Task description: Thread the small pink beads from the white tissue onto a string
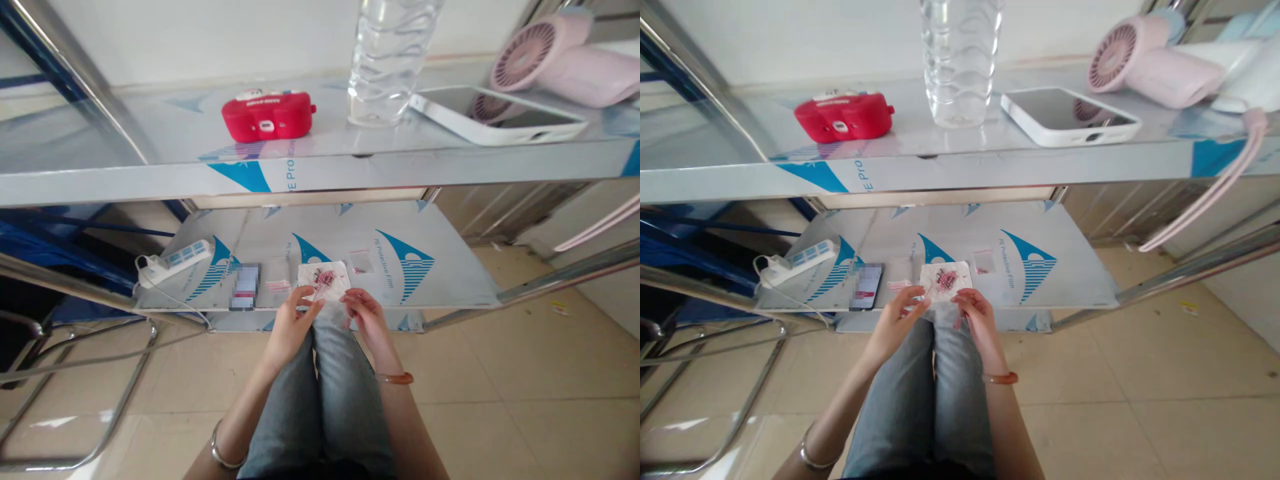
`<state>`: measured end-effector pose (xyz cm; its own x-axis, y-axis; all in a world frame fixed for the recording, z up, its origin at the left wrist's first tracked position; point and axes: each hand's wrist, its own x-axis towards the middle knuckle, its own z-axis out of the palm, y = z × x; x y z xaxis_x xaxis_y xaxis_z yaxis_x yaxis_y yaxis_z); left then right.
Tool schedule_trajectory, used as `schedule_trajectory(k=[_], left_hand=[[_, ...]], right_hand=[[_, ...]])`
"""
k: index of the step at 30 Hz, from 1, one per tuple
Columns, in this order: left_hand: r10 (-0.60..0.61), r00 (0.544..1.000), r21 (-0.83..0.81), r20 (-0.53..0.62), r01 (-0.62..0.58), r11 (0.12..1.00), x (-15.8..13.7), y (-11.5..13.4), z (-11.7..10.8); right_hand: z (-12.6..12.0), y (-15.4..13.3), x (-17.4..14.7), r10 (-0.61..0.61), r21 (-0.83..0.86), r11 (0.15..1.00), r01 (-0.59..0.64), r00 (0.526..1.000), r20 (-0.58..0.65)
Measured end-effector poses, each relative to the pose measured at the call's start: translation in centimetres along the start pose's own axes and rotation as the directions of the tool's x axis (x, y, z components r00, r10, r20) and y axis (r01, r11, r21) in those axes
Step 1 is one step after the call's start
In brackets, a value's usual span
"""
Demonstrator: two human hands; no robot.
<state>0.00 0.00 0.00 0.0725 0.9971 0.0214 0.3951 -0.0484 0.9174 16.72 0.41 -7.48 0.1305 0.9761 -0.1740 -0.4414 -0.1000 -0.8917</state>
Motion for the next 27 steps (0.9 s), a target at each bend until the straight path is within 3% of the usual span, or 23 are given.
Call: schedule_trajectory(k=[7,13,15,17,20,23,27], left_hand=[[-0.102,0.983,-0.160,0.155,0.127,0.979,0.7,-2.0,-1.2],[-0.160,0.966,-0.220,0.203,0.204,0.954,0.3,-1.8,-1.2],[-0.152,0.964,-0.229,0.219,0.202,0.952,0.3,-1.6,-1.1],[-0.114,0.964,-0.232,0.239,0.171,0.957,0.3,-1.4,-1.0],[-0.051,0.948,-0.264,0.313,0.139,0.955,0.2,-1.3,-0.7],[-0.055,0.925,-0.314,0.375,0.183,0.932,0.0,-1.4,-0.2],[-0.118,0.919,-0.393,0.376,0.273,0.878,-0.3,-1.8,0.5]], right_hand=[[0.8,0.3,-0.2,-0.043,-0.093,0.995,0.045,0.999,0.023],[1.1,0.2,-0.4,-0.268,-0.447,0.869,0.210,0.961,-0.069],[1.5,-0.4,-0.9,-0.216,-0.436,0.877,0.204,0.976,0.022],[2.1,-1.0,-1.5,-0.083,-0.369,0.918,0.142,0.982,0.172],[3.2,-1.4,-2.4,0.115,-0.305,0.952,0.003,0.922,0.369],[4.2,-1.5,-3.0,0.214,-0.296,0.951,-0.085,0.873,0.439],[4.6,-1.8,-3.2,0.222,-0.303,0.949,-0.083,0.860,0.459]])
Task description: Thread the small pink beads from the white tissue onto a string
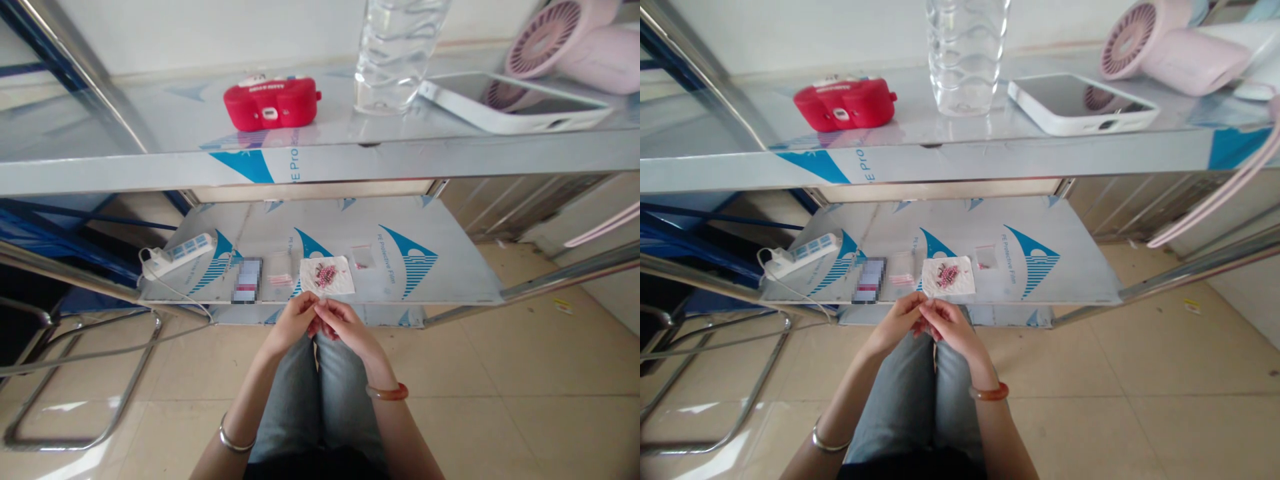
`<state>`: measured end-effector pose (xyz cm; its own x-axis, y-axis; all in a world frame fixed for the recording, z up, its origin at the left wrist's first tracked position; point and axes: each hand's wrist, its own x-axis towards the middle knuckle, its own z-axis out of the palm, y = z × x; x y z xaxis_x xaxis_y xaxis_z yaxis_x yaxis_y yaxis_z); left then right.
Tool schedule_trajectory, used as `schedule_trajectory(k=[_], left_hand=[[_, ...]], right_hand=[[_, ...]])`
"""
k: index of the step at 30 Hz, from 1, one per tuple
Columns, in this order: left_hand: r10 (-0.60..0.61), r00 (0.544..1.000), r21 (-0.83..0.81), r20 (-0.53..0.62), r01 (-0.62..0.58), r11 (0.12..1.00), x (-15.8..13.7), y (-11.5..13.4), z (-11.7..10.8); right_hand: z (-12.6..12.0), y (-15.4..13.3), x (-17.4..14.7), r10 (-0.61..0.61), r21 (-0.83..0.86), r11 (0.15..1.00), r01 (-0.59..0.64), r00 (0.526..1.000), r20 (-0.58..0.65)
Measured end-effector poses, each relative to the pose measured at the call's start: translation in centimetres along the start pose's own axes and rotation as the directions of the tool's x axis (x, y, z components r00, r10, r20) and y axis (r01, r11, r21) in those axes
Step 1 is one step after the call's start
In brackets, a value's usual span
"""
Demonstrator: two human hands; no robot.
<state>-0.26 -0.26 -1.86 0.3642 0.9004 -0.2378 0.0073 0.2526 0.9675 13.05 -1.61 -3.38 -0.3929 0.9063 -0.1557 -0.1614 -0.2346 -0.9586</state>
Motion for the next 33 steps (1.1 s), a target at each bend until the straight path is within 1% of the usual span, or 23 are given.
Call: schedule_trajectory(k=[5,12,19,23,30,33], left_hand=[[-0.059,0.998,-0.117,-0.009,0.058,0.991,-0.1,-0.2,0.4],[-0.120,0.993,-0.315,-0.016,0.109,0.943,0.0,-0.4,0.9],[-0.148,0.988,-0.317,-0.053,0.124,0.940,0.1,-0.2,1.1],[-0.147,0.988,-0.311,-0.042,0.127,0.942,0.1,-0.1,1.1],[-0.149,0.988,-0.285,-0.029,0.135,0.949,0.1,-0.3,1.0],[-0.155,0.987,-0.275,-0.039,0.139,0.951,0.3,-0.5,1.1]], right_hand=[[-0.7,0.1,-0.2,-0.009,0.007,1.000,0.009,0.999,0.043],[-0.9,0.5,0.0,-0.043,0.063,0.997,0.040,0.998,0.047],[-0.9,0.6,0.0,-0.047,0.036,0.998,0.045,0.997,0.053],[-0.9,0.7,0.0,-0.073,0.057,0.996,0.069,0.996,0.056],[-1.1,0.7,0.1,-0.038,0.091,0.995,0.035,0.999,0.028],[-1.2,0.8,0.1,-0.044,0.084,0.996,0.041,0.998,0.033]])
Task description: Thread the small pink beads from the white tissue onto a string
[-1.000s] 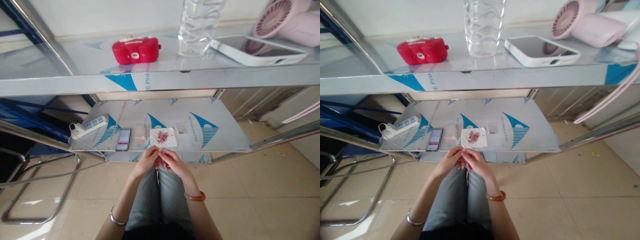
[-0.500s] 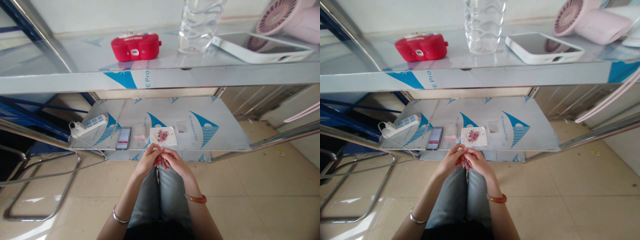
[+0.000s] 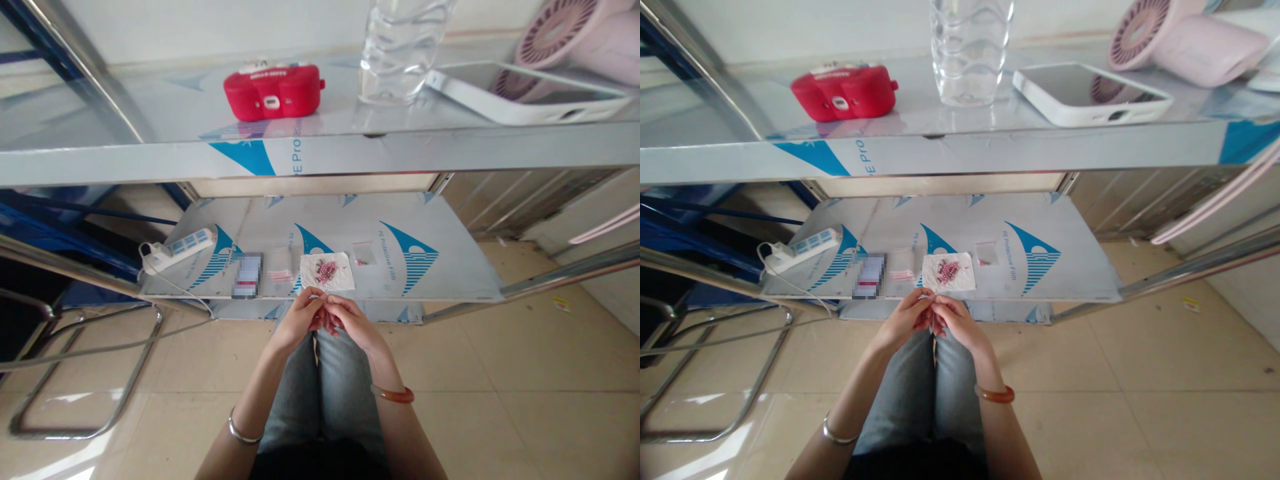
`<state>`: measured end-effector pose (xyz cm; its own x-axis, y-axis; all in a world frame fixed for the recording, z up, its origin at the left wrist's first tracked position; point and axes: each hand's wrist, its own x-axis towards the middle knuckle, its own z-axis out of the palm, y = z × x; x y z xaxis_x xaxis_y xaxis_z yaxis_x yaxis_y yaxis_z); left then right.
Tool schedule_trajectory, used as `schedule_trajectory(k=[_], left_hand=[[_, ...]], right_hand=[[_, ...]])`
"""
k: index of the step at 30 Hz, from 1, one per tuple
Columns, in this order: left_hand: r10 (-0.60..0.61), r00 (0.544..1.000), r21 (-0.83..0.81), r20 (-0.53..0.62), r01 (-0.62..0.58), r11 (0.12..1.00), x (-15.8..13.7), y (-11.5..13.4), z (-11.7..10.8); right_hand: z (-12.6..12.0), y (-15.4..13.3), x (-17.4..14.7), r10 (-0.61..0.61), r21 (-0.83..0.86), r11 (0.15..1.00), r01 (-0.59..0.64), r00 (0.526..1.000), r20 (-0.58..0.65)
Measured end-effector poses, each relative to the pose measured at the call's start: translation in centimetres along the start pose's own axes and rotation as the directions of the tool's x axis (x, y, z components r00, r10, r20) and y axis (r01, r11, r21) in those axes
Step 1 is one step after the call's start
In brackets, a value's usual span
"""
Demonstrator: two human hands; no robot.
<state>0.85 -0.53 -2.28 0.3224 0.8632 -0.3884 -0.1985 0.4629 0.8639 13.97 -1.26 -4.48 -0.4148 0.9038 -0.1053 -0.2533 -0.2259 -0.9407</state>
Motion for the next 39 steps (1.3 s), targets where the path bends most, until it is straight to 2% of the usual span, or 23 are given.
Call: schedule_trajectory(k=[12,18,25,32,36,39], left_hand=[[0.105,0.994,0.182,-0.028,-0.098,0.978,0.7,-0.4,-0.3],[0.095,0.995,0.186,-0.025,-0.089,0.979,1.0,-0.6,-0.5],[0.095,0.994,0.165,0.054,-0.103,0.981,1.0,-0.6,-0.6],[0.105,0.994,0.131,-0.017,-0.102,0.986,1.1,-0.3,-0.1],[0.146,0.984,0.094,-0.100,-0.137,0.986,1.2,-0.1,-0.1],[0.188,0.975,0.107,-0.117,-0.175,0.979,1.1,0.1,-0.1]], right_hand=[[0.0,1.1,0.6,-0.003,-0.025,1.000,0.002,1.000,-0.029],[-0.1,1.8,0.9,0.016,0.005,1.000,-0.016,1.000,-0.026],[-0.2,1.3,0.7,0.024,-0.040,0.999,-0.025,0.999,-0.038],[0.0,0.9,0.8,0.006,-0.007,1.000,-0.006,0.993,-0.114],[0.3,0.4,0.7,-0.067,-0.116,0.992,0.048,0.983,-0.172],[0.5,0.1,0.6,-0.093,-0.182,0.982,0.058,0.977,-0.190]])
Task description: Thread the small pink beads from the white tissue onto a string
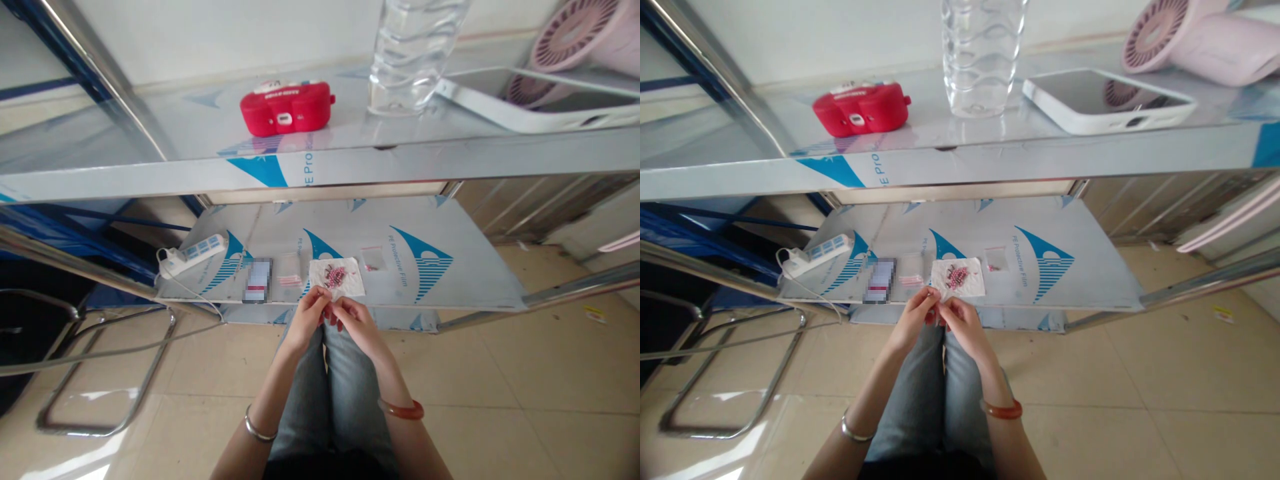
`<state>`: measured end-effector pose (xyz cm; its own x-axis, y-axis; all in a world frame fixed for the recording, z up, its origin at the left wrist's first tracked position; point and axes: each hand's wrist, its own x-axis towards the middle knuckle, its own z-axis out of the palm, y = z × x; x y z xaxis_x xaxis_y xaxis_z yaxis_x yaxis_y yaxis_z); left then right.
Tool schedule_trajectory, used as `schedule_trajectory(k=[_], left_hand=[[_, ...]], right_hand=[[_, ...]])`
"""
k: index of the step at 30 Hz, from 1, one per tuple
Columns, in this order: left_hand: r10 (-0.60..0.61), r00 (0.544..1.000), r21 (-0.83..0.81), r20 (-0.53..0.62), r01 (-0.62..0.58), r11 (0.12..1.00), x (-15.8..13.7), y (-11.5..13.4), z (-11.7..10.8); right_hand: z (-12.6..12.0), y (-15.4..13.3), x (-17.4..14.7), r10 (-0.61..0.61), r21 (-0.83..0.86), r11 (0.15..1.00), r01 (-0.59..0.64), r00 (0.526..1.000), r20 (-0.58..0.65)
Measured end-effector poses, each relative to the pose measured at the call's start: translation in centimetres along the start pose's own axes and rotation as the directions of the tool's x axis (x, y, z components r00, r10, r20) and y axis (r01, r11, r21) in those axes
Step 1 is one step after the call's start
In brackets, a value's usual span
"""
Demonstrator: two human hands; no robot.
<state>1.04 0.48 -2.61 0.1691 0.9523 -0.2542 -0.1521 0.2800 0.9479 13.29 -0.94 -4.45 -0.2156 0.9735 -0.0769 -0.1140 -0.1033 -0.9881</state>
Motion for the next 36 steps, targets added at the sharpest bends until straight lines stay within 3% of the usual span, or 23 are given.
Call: schedule_trajectory(k=[7,13,22,25,28,32,36], left_hand=[[0.024,0.999,-0.009,0.047,-0.024,1.000,-0.4,0.3,0.2],[0.045,0.995,-0.037,0.092,-0.041,0.998,-0.4,0.1,0.1],[0.071,0.959,-0.036,0.275,-0.064,0.997,-0.6,0.7,-1.0],[0.090,0.959,0.042,0.269,-0.106,0.994,-0.7,0.9,-1.4],[0.129,0.964,0.224,0.234,-0.183,0.957,-0.7,0.7,-1.6],[0.177,0.967,0.525,0.184,-0.249,0.814,-0.9,-0.2,-1.4],[0.180,0.972,0.694,0.149,-0.232,0.681,-1.0,-1.2,-1.4]], right_hand=[[0.0,0.1,-0.2,-0.001,-0.005,1.000,0.001,1.000,0.008],[-0.4,-0.5,-0.5,-0.026,-0.026,0.999,0.025,0.997,-0.069],[-0.8,-0.9,-0.7,-0.041,0.012,0.999,0.040,0.998,0.043],[-0.6,-1.0,-0.6,-0.032,-0.022,0.999,0.034,0.998,0.062],[-0.4,-0.5,-0.4,-0.013,-0.090,0.996,0.015,1.000,0.018],[0.0,0.8,-0.1,-0.006,-0.176,0.984,-0.008,0.997,-0.075],[0.4,1.9,0.2,-0.068,-0.309,0.950,0.030,0.991,-0.113]])
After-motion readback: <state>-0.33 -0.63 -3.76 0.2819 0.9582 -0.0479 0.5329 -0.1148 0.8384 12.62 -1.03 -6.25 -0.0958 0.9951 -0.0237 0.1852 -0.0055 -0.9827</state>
